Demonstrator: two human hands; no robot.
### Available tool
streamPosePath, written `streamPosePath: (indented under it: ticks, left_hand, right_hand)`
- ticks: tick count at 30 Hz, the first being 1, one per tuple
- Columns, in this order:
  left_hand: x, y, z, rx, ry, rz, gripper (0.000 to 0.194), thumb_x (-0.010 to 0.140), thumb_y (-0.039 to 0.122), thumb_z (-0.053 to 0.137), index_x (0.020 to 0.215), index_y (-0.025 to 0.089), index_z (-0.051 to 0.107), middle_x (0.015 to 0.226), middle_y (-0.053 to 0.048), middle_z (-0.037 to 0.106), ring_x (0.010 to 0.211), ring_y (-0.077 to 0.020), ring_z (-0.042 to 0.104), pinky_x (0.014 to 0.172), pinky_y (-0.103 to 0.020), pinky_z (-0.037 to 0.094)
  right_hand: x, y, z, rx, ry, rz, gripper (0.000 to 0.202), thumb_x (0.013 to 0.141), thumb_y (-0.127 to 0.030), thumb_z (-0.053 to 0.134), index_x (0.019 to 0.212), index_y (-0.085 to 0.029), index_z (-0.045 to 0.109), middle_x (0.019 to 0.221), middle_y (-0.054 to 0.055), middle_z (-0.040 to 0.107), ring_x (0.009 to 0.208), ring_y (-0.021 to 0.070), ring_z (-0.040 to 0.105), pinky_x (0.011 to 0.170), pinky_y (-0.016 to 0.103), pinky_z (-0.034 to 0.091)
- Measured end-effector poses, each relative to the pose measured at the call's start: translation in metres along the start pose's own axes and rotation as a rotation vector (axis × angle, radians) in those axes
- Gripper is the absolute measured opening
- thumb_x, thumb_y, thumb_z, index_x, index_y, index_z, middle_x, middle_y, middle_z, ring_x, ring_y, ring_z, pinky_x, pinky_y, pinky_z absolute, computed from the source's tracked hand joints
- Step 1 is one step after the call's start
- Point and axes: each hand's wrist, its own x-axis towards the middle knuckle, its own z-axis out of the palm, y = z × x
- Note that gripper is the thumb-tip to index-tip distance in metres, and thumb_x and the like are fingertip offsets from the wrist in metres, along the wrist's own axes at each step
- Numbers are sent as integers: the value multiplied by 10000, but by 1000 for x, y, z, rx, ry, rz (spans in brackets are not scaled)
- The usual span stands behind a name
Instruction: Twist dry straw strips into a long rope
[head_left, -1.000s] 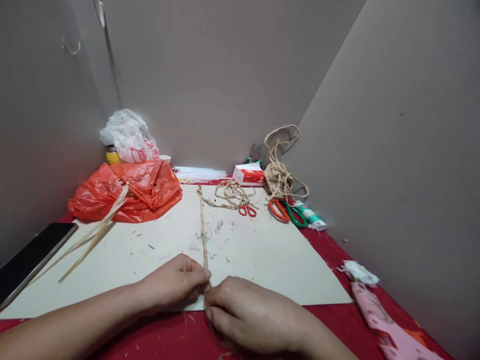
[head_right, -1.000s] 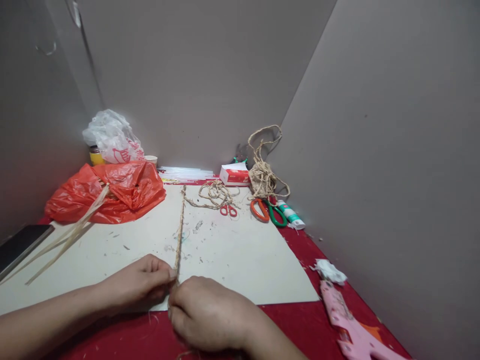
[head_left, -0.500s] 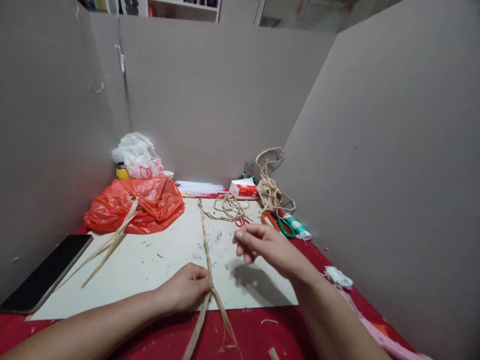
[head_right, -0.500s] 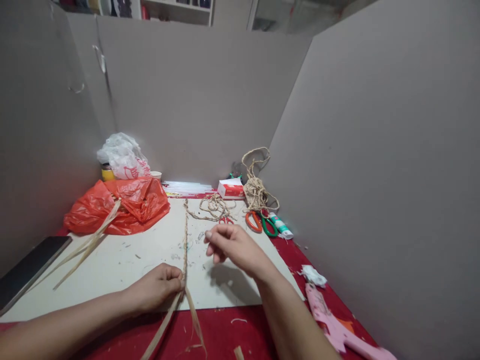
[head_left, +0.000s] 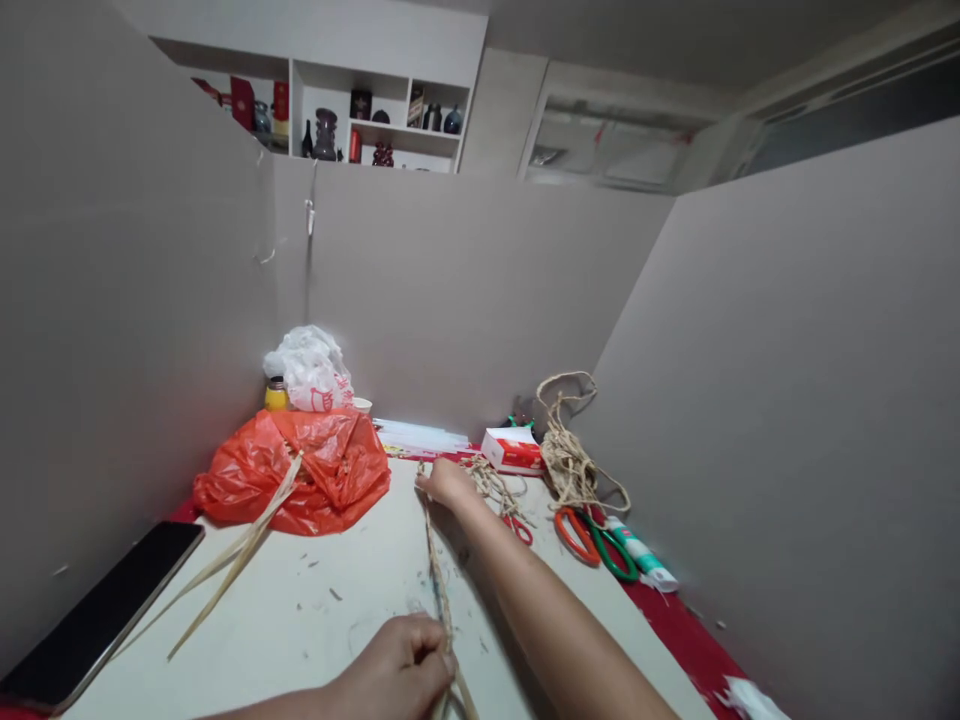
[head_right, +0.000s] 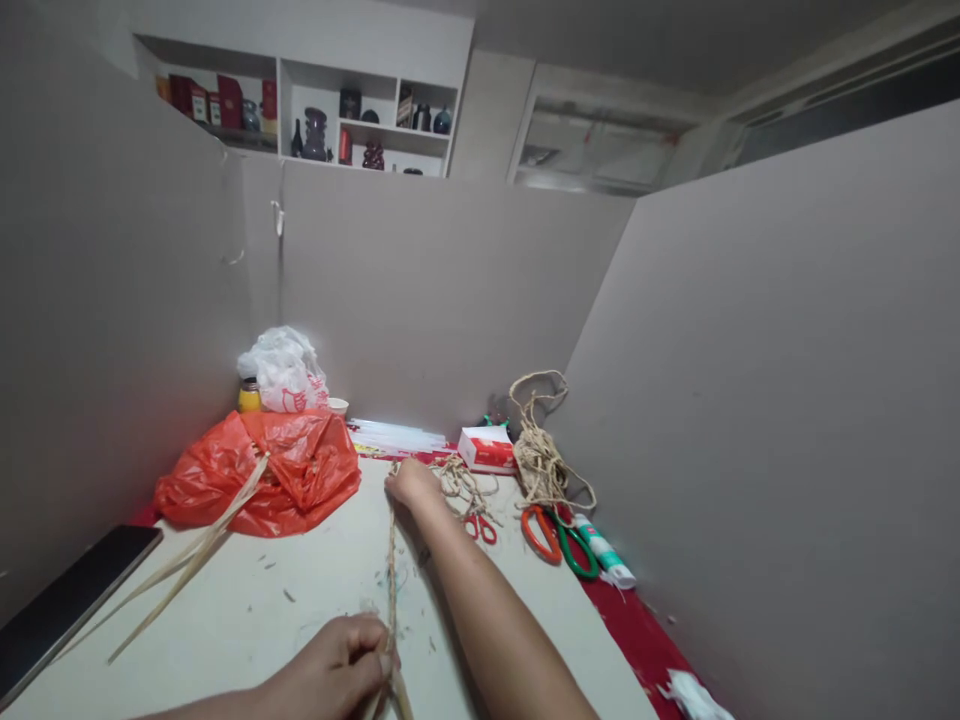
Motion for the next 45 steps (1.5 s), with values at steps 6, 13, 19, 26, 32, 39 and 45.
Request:
streamPosePath:
  ticks: [6,13,19,26,32,39,45]
  left_hand:
    - [19,-9,-8,-395,21,-189,280,726,394,539,779,121,578,645,-16,565,482,-96,466,498,-222,326]
    - [23,8,-27,-623,158,-160,297,787,380,572,815,95,652,710,-44,609,591,-95,560,636,-220,440]
    - [20,32,-41,-683,225,-130,307,786,380,602,811,84,681,769,-90,640,710,-143,600,722,-258,493]
    - [19,58,-77,-755,386,-46,164,782,223,600,704,89,655,706,-83,641,647,-140,603,653,-258,536]
    - [9,91,-126,-809,646,119,217,808,75,457,648,110,599,691,-69,644,711,-159,642,757,-318,556]
    - [-14,121,-155,-944,705,76,213,798,50,380,687,110,552,689,-82,631,547,-129,601,563,-271,561]
    - [-5,113,-147,-776,588,74,121,773,95,468,682,103,547,593,-6,538,325,3,273,277,-101,226]
  right_hand:
    - [35,19,-4,82,52,-47,240,890,-294,518,1112,-220,573,1174,76,551,1007,195,559,823,348,485]
    - [49,8,-73,361,242,-258,179,876,-266,457,894,-118,555,921,81,638,821,159,593,702,278,477]
    - [6,-11,-137,585,265,-550,110,834,-305,423,867,-201,419,605,-43,568,515,95,524,516,204,409]
    - [-43,-10,-186,417,396,-773,212,778,-359,544,797,-148,552,614,-27,506,553,81,416,543,218,331]
    - [-64,21,-203,372,277,-683,320,754,-412,573,754,-110,677,568,-13,503,531,83,377,514,239,277]
    - [-65,63,-191,429,-14,-594,316,708,-439,632,687,-132,701,570,5,555,526,92,414,515,239,309]
    - [-61,68,-158,597,-19,-492,323,683,-437,659,742,-119,652,546,-16,530,459,71,383,453,219,270]
